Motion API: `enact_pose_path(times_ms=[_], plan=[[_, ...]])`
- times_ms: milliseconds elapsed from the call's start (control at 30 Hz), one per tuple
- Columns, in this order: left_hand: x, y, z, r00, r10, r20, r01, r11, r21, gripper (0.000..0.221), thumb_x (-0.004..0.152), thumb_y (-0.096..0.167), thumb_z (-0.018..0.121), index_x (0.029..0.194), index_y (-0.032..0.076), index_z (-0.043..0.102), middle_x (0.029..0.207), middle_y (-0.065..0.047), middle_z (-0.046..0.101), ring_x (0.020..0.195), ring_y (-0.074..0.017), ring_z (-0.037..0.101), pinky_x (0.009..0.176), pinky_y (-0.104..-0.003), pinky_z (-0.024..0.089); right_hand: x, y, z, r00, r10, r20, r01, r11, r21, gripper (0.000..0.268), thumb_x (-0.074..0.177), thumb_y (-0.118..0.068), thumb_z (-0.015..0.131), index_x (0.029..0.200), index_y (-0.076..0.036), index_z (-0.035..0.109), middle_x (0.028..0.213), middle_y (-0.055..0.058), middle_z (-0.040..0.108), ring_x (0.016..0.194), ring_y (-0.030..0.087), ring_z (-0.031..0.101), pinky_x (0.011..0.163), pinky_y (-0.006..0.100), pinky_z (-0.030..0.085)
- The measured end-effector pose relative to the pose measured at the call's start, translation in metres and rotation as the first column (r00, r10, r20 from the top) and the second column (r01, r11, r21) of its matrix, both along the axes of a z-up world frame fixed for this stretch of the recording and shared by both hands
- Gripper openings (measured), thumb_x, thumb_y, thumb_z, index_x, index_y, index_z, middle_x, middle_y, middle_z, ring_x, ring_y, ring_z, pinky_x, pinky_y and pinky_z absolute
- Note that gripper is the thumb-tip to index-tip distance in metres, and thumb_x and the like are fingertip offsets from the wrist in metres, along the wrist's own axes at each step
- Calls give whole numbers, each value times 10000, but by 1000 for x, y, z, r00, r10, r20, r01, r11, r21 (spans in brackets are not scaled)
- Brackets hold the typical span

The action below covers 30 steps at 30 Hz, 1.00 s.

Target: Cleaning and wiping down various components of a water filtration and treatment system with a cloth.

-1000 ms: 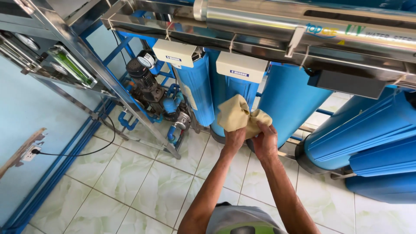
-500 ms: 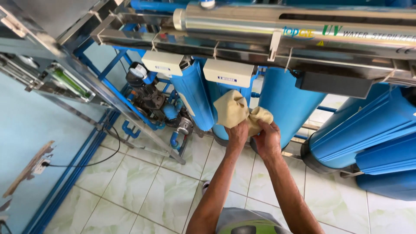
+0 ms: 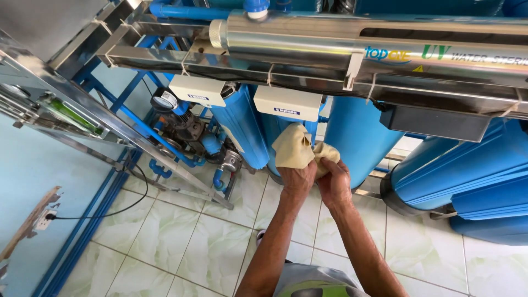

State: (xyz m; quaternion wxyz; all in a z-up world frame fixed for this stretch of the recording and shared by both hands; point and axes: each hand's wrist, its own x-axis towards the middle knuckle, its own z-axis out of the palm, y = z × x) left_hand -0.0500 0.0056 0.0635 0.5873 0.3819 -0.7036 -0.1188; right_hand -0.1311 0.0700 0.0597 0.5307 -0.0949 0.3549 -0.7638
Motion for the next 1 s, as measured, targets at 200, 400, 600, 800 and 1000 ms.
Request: enact_pose_path(times_ms=[200,400,600,800,1000], plan=[[8,7,16,992,-14,125,2,995,99,305,873,177,803,1098,46,644,957,-122,680,921,-331,696,799,-449,560,4,-1,-21,999,30,-14,-31,999,-22,330,995,-71,494,1304,8,578,1291,142,646,1228,286,609,1055,445,481],[11,3,-34,988,30,152,-40,997,59,257,872,125,757,1096,46,661,969,-128,702,886,-343,696,752,-462,531,1,2,-36,999,43,-13,-43,999,-10,322,995,-75,506,1288,33,586,1291,145,655,1233,286,608,1062,438,477],[2,-14,-83,984,81,157,-61,990,-128,203,867,35,699,1070,40,692,992,-130,703,919,-374,675,806,-480,547,3,6,0,999,24,-32,-25,999,-32,330,969,-80,510,1275,8,596,1288,135,663,1208,275,625,1029,451,488],[-19,-26,-93,938,185,293,-134,974,-185,233,836,19,723,1064,25,679,974,-152,688,885,-402,666,773,-507,524,-2,3,-9,998,-12,-67,9,999,-51,338,982,-72,535,1310,-6,581,1303,129,642,1217,269,613,1046,437,486],[-18,-16,-84,974,152,167,-130,982,-137,291,837,15,724,1122,24,667,1011,-146,687,910,-406,666,788,-504,528,-2,6,-5,1000,22,-16,-22,1000,-10,348,984,-81,501,1317,-7,571,1308,137,648,1213,280,627,1022,446,498]])
